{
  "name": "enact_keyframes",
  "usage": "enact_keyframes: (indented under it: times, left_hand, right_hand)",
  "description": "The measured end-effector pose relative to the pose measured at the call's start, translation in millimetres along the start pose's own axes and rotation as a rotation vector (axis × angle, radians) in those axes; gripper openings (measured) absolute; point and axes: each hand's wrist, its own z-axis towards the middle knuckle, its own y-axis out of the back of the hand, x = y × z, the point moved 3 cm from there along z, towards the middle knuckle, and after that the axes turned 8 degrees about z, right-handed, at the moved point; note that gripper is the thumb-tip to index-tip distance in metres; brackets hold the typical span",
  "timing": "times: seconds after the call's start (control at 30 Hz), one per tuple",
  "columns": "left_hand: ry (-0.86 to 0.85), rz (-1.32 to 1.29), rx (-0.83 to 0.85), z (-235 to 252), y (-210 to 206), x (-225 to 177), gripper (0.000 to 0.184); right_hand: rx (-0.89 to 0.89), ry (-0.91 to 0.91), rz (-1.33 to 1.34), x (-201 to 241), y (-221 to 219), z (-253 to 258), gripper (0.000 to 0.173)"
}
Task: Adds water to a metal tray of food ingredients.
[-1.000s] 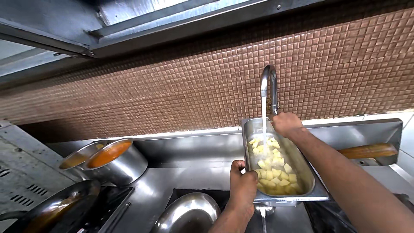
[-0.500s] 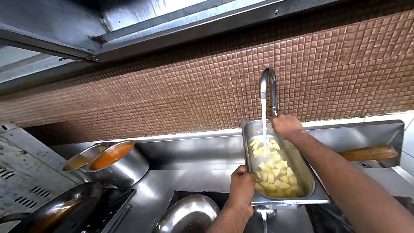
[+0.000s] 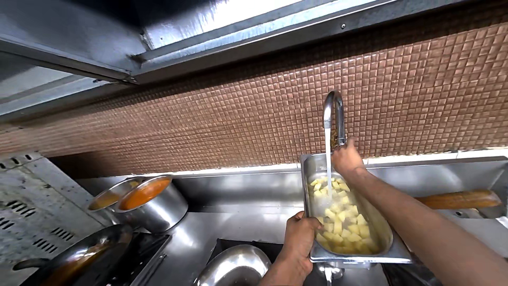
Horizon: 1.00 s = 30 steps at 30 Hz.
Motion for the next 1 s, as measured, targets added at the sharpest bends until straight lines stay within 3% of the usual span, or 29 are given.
enact_keyframes:
  times: [0.2,0.33,0.43,0.73,0.87,1.0]
  left_hand:
    - [-0.014,-0.019,-0.001,-3.2,-3.7,0.3,0.021]
    - [-0.017,-0.028,-0.004,-2.2,-3.8,1.1,0.022]
    - [-0.022,-0.022,-0.008,-4.5,-1.4,2.3,0.024]
    - [-0.034,-0.044,-0.021,-26.4,10.0,13.8,0.025]
    - [-0.043,-0.081,-0.042,-57.0,27.5,13.4,0.027]
    - [-0.126,-0.079,-0.070,-105.6,62.3,11.3,0.026]
  right_hand:
    - [-0.172,0.028,0.239,-15.4,-5.4,3.7,0.022]
    - [-0.263,-0.190,0.403,-29.7,-8.7,6.1,0.024]
    - [-0.239,-0.309,0.499,-32.3,-6.3,4.0,0.031]
    - [-0.124,-0.346,0.732,-49.6,-10.7,-18.1,0.055]
    - [-0.033,-0.353,1.194,-61.2,-25.4,-38.4,0.060]
    - [0.106,-0.142,1.648,-34.2,-7.0,-113.6,0.049]
